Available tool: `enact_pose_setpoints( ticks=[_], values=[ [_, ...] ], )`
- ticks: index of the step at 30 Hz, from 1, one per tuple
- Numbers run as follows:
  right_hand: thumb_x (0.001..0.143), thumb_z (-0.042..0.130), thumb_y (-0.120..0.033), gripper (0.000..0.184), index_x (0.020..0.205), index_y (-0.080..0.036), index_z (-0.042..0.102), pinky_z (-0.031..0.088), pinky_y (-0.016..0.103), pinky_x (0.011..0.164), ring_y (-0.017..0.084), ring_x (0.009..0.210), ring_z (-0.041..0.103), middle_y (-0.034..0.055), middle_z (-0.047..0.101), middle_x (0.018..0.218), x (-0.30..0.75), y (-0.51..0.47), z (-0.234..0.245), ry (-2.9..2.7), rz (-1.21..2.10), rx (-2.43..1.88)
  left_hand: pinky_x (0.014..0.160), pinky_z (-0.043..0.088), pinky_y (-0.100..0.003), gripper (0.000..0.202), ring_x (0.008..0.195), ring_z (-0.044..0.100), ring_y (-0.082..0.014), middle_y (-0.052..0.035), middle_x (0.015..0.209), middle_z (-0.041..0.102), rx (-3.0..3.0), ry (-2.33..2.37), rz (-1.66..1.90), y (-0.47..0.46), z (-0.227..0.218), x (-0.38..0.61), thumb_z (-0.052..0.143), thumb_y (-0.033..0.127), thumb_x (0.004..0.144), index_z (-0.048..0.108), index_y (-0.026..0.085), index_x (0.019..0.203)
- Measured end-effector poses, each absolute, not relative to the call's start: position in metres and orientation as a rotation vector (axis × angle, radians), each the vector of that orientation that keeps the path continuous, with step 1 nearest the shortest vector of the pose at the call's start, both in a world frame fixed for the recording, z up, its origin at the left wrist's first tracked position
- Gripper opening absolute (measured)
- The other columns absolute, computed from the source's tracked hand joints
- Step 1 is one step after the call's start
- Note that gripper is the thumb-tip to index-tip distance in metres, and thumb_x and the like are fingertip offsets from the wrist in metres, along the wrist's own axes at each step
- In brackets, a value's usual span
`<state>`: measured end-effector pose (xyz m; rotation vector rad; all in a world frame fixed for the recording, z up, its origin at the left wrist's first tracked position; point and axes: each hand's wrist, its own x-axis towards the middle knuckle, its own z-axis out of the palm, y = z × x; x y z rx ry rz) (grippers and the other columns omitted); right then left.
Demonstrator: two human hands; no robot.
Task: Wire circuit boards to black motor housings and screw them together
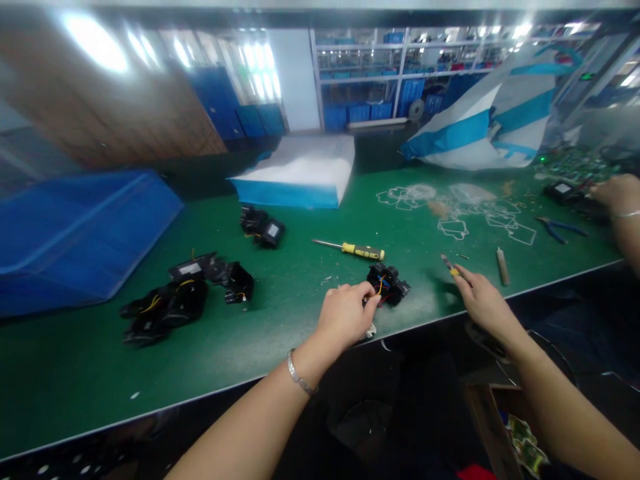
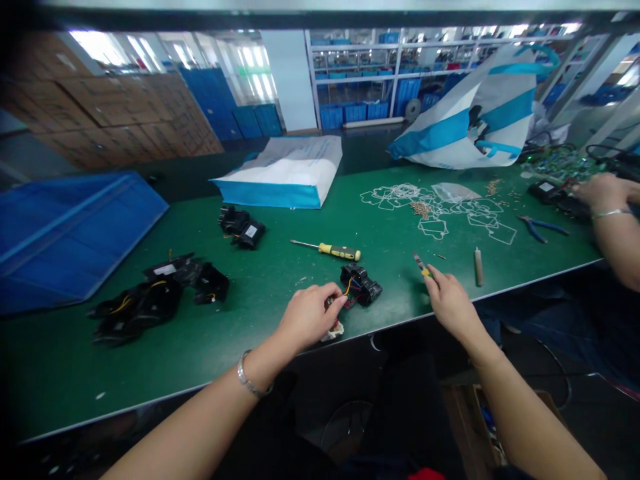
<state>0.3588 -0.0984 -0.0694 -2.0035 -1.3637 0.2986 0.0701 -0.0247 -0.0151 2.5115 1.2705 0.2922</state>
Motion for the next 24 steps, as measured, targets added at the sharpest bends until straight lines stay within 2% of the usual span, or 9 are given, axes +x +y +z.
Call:
enact_pose_setpoints(
  ticks=[2, 4, 7, 12, 17, 20, 24],
  values=[
    [0.09, 0.04, -0.051, 0.047, 0.116, -0.019, 0.061, 0.041, 0.053, 0.098, 0.032, 0.109, 0.056, 0.0124, 0.064, 0.111, 0.352, -0.108, -0.059, -1.162, 0.837, -1.77, 0.073, 0.042, -0.033, 0.031, 0.081, 0.06, -0.0206, -0.0009, 0.083, 0.067, 2.535, 1.261, 0.317, -0.024, -0.017, 0.07, 0.033, 0.043, 0.092, 0.061, 0.031, 0.099],
    [0.087, 0.049, -0.048, 0.042, 0.114, -0.018, 0.061, 0.042, 0.048, 0.1, 0.029, 0.109, 0.058, 0.0108, 0.064, 0.113, 0.338, -0.119, -0.049, -0.994, 1.28, -1.506, 0.072, 0.042, -0.034, 0.033, 0.08, 0.06, -0.0213, -0.0012, 0.081, 0.067, 2.556, 1.272, 0.33, -0.023, -0.019, 0.069, 0.029, 0.042, 0.094, 0.06, 0.033, 0.104],
    [0.08, 0.063, -0.037, 0.039, 0.113, -0.016, 0.061, 0.041, 0.045, 0.102, 0.028, 0.108, 0.059, 0.0109, 0.064, 0.115, 0.311, -0.131, -0.041, -0.888, 1.588, -1.312, 0.072, 0.042, -0.033, 0.036, 0.079, 0.06, -0.0215, -0.0024, 0.081, 0.066, 2.571, 1.291, 0.298, -0.022, -0.021, 0.067, 0.026, 0.041, 0.094, 0.058, 0.033, 0.108],
    [0.079, 0.066, -0.033, 0.036, 0.112, -0.019, 0.062, 0.044, 0.043, 0.099, 0.025, 0.105, 0.061, 0.0088, 0.066, 0.111, 0.283, -0.135, -0.029, -0.893, 1.796, -1.246, 0.073, 0.042, -0.031, 0.037, 0.082, 0.061, -0.0193, -0.0032, 0.084, 0.067, 2.548, 1.297, 0.286, -0.022, -0.022, 0.063, 0.024, 0.039, 0.095, 0.054, 0.029, 0.114],
    [0.076, 0.067, -0.035, 0.033, 0.106, -0.021, 0.064, 0.047, 0.041, 0.091, 0.026, 0.105, 0.06, 0.0065, 0.067, 0.102, 0.27, -0.13, -0.014, -1.028, 1.831, -1.267, 0.072, 0.042, -0.03, 0.036, 0.083, 0.061, -0.019, -0.0036, 0.087, 0.067, 2.528, 1.27, 0.321, -0.022, -0.024, 0.06, 0.021, 0.036, 0.096, 0.051, 0.026, 0.115],
    [0.074, 0.068, -0.038, 0.036, 0.103, -0.018, 0.064, 0.049, 0.038, 0.081, 0.024, 0.09, 0.063, 0.0053, 0.067, 0.09, 0.262, -0.122, -0.015, -1.11, 1.763, -1.348, 0.071, 0.042, -0.03, 0.036, 0.082, 0.061, -0.0189, -0.0034, 0.085, 0.066, 2.535, 1.267, 0.319, -0.022, -0.025, 0.06, 0.021, 0.035, 0.096, 0.051, 0.027, 0.113],
    [0.074, 0.067, -0.041, 0.037, 0.1, -0.015, 0.063, 0.046, 0.03, 0.067, 0.018, 0.073, 0.059, 0.0034, 0.064, 0.081, 0.256, -0.112, -0.018, -1.173, 1.693, -1.44, 0.071, 0.042, -0.028, 0.034, 0.082, 0.061, -0.018, -0.0033, 0.085, 0.066, 2.516, 1.262, 0.328, -0.021, -0.026, 0.061, 0.022, 0.034, 0.096, 0.052, 0.026, 0.112]
  ],
)
